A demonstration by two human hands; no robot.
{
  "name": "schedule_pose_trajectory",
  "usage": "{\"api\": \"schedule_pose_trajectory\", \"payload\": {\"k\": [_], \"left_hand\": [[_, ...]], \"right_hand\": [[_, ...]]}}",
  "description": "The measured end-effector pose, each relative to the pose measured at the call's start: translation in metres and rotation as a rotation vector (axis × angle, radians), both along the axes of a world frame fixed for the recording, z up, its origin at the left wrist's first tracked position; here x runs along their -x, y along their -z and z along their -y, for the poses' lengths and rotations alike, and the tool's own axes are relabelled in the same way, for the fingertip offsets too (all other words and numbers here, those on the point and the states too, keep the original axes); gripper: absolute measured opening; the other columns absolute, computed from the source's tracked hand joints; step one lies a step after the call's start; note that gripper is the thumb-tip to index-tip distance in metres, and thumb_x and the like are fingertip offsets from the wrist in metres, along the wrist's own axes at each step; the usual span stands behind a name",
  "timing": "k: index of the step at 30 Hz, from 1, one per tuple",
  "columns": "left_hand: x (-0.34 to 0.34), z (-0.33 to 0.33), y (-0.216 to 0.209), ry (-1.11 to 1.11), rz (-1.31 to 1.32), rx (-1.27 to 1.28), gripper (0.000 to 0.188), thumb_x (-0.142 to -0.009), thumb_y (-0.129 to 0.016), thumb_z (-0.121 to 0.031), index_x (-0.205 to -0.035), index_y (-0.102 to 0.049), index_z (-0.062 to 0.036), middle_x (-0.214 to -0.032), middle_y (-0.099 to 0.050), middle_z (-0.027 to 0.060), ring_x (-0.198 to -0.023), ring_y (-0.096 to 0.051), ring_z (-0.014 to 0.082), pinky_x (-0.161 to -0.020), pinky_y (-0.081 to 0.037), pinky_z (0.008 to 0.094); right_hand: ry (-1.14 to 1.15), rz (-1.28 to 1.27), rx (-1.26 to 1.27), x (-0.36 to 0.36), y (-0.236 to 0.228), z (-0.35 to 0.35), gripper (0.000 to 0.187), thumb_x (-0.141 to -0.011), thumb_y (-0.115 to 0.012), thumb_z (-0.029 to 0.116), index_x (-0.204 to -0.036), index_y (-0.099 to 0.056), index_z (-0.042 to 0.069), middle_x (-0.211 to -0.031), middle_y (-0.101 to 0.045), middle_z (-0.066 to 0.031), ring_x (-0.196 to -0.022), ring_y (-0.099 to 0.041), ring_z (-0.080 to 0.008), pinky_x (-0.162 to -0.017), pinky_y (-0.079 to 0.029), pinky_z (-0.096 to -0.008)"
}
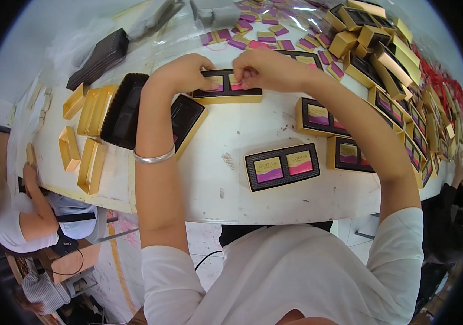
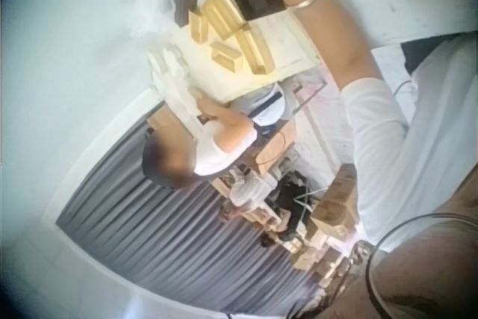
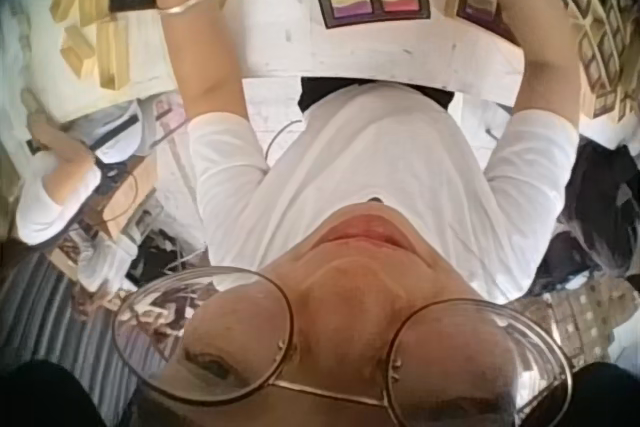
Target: The person assembles cosmetic compacts by placing small pink and gold inserts into black plastic trays and then closing them with gold lids. The person handles the components one at a time on a white table.
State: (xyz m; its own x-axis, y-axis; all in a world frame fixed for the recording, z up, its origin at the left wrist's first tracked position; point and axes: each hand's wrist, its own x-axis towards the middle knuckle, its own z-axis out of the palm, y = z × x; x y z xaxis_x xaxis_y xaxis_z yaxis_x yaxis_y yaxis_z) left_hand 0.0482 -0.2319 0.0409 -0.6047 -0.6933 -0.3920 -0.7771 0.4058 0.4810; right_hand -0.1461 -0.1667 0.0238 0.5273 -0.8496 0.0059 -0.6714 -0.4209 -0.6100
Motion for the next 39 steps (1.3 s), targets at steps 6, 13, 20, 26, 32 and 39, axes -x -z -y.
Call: {"api": "schedule_pose_trajectory", "payload": {"k": [6, 13, 20, 26, 32, 39], "left_hand": [[-0.002, 0.004, 0.002, -0.057, 0.003, -0.054, 0.05, -0.075, -0.074, -0.023, -0.115, -0.056, 0.0017, -0.101, -0.061, 0.0097, -0.078, -0.057, 0.0166, -0.06, -0.05, 0.0276], [0.003, 0.001, 0.001, -0.031, -0.009, -0.083, 0.043, -0.076, -0.073, -0.022, -0.107, -0.058, 0.0039, -0.088, -0.06, 0.0067, -0.067, -0.056, 0.013, -0.056, -0.049, 0.0266], [-0.002, 0.001, 0.013, -0.096, -0.083, -0.141, 0.037, -0.078, -0.069, -0.022, -0.103, -0.059, 0.004, -0.081, -0.06, 0.0058, -0.061, -0.057, 0.0124, -0.053, -0.049, 0.0269], [0.05, -0.044, 0.003, 0.224, -0.096, 0.078, 0.05, -0.08, -0.067, -0.036, -0.109, -0.057, 0.0042, -0.088, -0.063, 0.0131, -0.064, -0.059, 0.0163, -0.061, -0.049, 0.0279], [-0.022, -0.078, -0.065, -0.016, -0.435, 0.641, 0.046, -0.078, -0.068, -0.038, -0.108, -0.06, -0.0053, -0.09, -0.061, 0.0092, -0.076, -0.053, 0.0148, -0.069, -0.045, 0.0265], [-0.08, -0.156, -0.024, -0.334, 0.037, 0.895, 0.068, -0.068, -0.07, -0.051, -0.114, -0.054, -0.0038, -0.096, -0.056, 0.0142, -0.078, -0.059, 0.0303, -0.06, -0.048, 0.037]], "right_hand": [[0.004, -0.101, 0.095, -0.005, -0.009, -0.008, 0.012, -0.081, -0.061, 0.006, -0.092, -0.058, 0.002, -0.087, -0.05, -0.0089, -0.082, -0.054, -0.0219, -0.074, -0.044, -0.0334], [-0.113, -0.403, 0.874, -0.015, 0.025, -0.036, 0.01, -0.072, -0.056, 0.006, -0.078, -0.059, -0.001, -0.079, -0.059, -0.0088, -0.081, -0.058, -0.0243, -0.073, -0.048, -0.0327], [0.034, -0.372, 0.414, -0.006, 0.005, -0.036, 0.028, -0.075, -0.058, 0.009, -0.102, -0.059, 0.002, -0.091, -0.063, -0.0135, -0.082, -0.06, -0.0275, -0.073, -0.049, -0.0343], [0.311, -0.332, 0.329, 0.045, 0.015, 0.043, 0.027, -0.077, -0.063, 0.02, -0.096, -0.06, 0.0, -0.095, -0.062, -0.0172, -0.087, -0.059, -0.032, -0.077, -0.046, -0.0379], [0.337, -0.289, 0.39, 0.046, 0.039, 0.071, 0.02, -0.072, -0.064, 0.014, -0.087, -0.064, 0.0, -0.083, -0.063, -0.0179, -0.078, -0.061, -0.0315, -0.07, -0.048, -0.0381], [-0.131, 0.909, -0.55, 0.007, -0.019, -0.005, 0.048, -0.085, -0.063, 0.03, -0.121, -0.052, 0.001, -0.105, -0.062, -0.0172, -0.093, -0.06, -0.0196, -0.084, -0.048, -0.0287]]}}
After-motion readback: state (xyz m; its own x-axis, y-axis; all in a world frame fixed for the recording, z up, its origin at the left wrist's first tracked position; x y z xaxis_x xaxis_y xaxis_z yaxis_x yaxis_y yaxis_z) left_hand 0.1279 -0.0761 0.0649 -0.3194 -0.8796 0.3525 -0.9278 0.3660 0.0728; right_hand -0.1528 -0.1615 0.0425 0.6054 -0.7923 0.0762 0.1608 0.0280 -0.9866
